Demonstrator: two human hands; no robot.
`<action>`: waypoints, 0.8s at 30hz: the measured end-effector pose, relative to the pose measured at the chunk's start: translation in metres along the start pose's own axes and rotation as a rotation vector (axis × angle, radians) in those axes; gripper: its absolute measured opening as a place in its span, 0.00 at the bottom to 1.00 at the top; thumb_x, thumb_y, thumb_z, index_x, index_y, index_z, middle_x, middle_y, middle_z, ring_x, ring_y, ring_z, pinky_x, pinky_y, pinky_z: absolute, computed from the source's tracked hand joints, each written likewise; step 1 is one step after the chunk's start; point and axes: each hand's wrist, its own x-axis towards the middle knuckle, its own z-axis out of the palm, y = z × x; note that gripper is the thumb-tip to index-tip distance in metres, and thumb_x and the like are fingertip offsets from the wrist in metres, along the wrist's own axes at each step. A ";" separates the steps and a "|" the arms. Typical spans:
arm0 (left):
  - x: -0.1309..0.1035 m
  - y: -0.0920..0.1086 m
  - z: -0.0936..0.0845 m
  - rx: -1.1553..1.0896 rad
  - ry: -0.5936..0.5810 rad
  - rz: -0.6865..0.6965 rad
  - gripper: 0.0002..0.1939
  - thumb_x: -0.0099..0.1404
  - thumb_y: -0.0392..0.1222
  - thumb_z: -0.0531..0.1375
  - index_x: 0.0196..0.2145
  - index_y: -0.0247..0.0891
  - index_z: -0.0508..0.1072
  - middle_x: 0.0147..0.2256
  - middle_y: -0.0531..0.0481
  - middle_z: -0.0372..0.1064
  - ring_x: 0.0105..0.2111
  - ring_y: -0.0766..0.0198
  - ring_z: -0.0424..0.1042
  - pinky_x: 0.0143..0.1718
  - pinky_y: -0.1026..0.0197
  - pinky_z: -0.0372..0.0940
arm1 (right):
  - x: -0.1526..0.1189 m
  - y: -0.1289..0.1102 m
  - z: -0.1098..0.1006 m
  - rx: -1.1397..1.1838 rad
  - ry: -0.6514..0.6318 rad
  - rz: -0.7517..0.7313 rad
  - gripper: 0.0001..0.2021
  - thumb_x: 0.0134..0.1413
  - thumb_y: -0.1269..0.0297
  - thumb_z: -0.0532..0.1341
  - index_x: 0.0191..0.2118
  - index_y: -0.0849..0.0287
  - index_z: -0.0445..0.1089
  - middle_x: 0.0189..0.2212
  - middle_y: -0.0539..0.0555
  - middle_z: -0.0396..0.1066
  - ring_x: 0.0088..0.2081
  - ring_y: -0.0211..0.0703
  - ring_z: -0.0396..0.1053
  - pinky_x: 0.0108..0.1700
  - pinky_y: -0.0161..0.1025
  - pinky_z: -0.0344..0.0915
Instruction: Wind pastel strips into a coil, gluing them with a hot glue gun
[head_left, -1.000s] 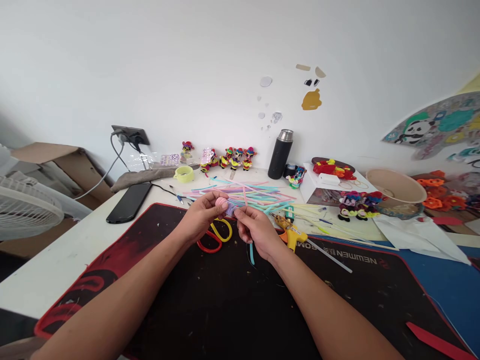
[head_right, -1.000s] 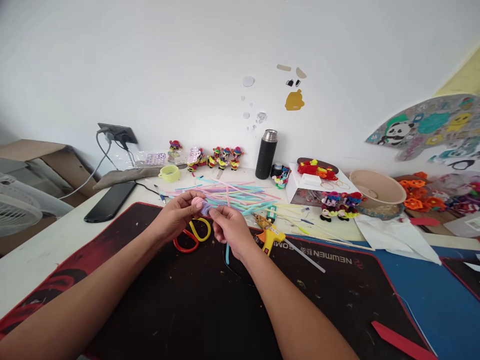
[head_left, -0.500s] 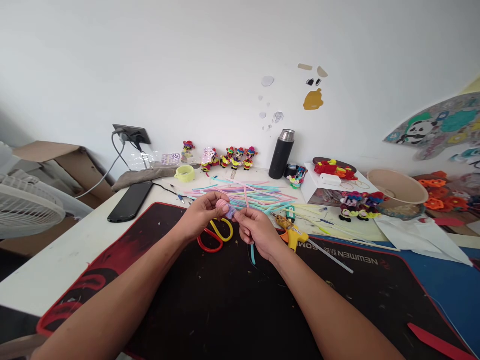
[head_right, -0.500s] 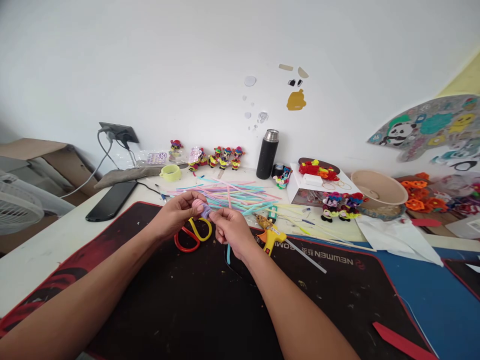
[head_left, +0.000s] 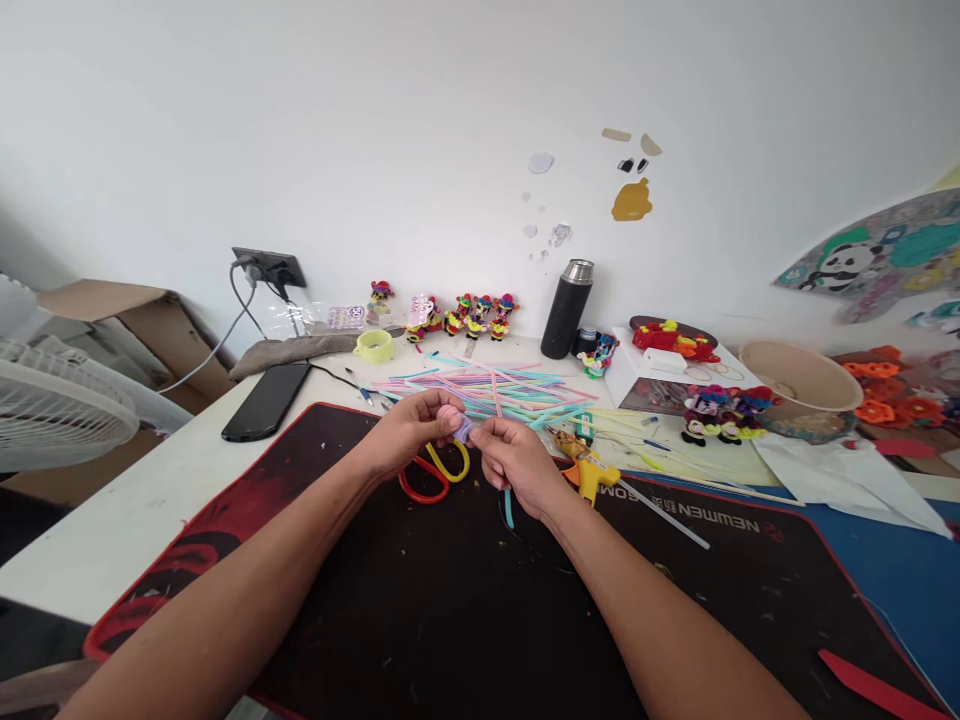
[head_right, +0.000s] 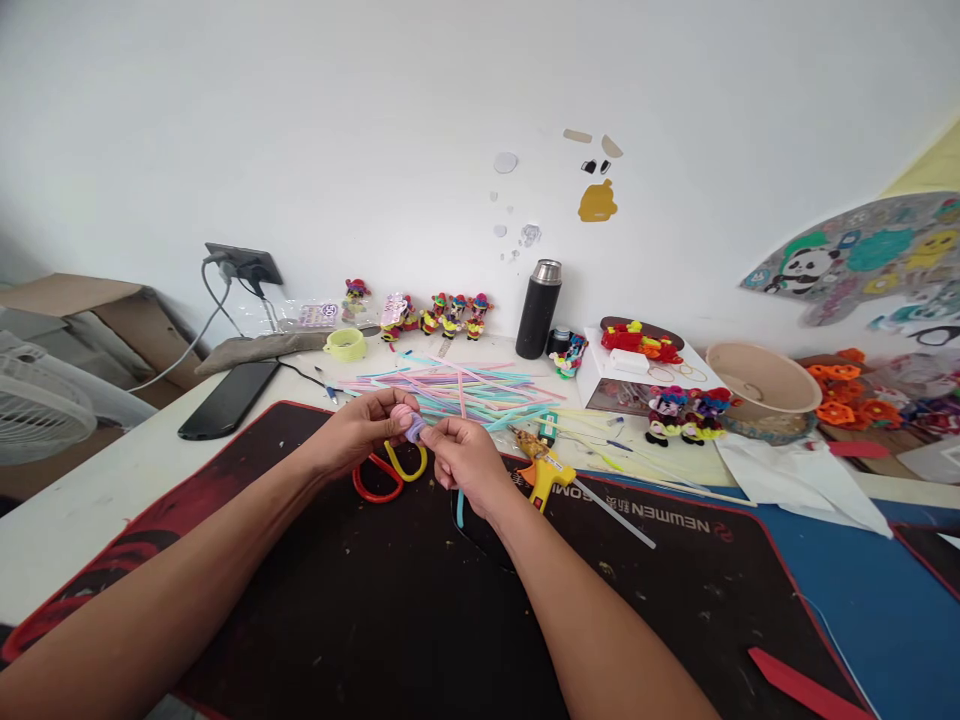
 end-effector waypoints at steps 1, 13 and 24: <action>0.000 0.001 0.000 0.023 -0.009 0.004 0.23 0.53 0.51 0.76 0.38 0.35 0.74 0.28 0.54 0.65 0.27 0.68 0.64 0.29 0.65 0.60 | 0.000 0.001 0.000 -0.011 -0.002 -0.001 0.19 0.50 0.48 0.71 0.28 0.57 0.67 0.12 0.39 0.53 0.13 0.30 0.52 0.17 0.31 0.46; -0.001 0.002 -0.001 0.024 -0.023 0.013 0.22 0.54 0.51 0.75 0.38 0.35 0.74 0.28 0.54 0.66 0.27 0.67 0.65 0.29 0.65 0.60 | 0.000 0.001 -0.001 -0.025 -0.061 -0.010 0.18 0.52 0.48 0.70 0.29 0.57 0.67 0.11 0.38 0.53 0.12 0.30 0.52 0.17 0.31 0.46; 0.000 -0.003 -0.002 0.035 -0.003 -0.007 0.21 0.55 0.51 0.75 0.38 0.35 0.75 0.29 0.53 0.66 0.27 0.67 0.65 0.29 0.64 0.61 | 0.000 0.001 -0.001 -0.082 -0.043 0.005 0.18 0.52 0.48 0.69 0.29 0.56 0.66 0.11 0.39 0.56 0.12 0.31 0.53 0.17 0.31 0.47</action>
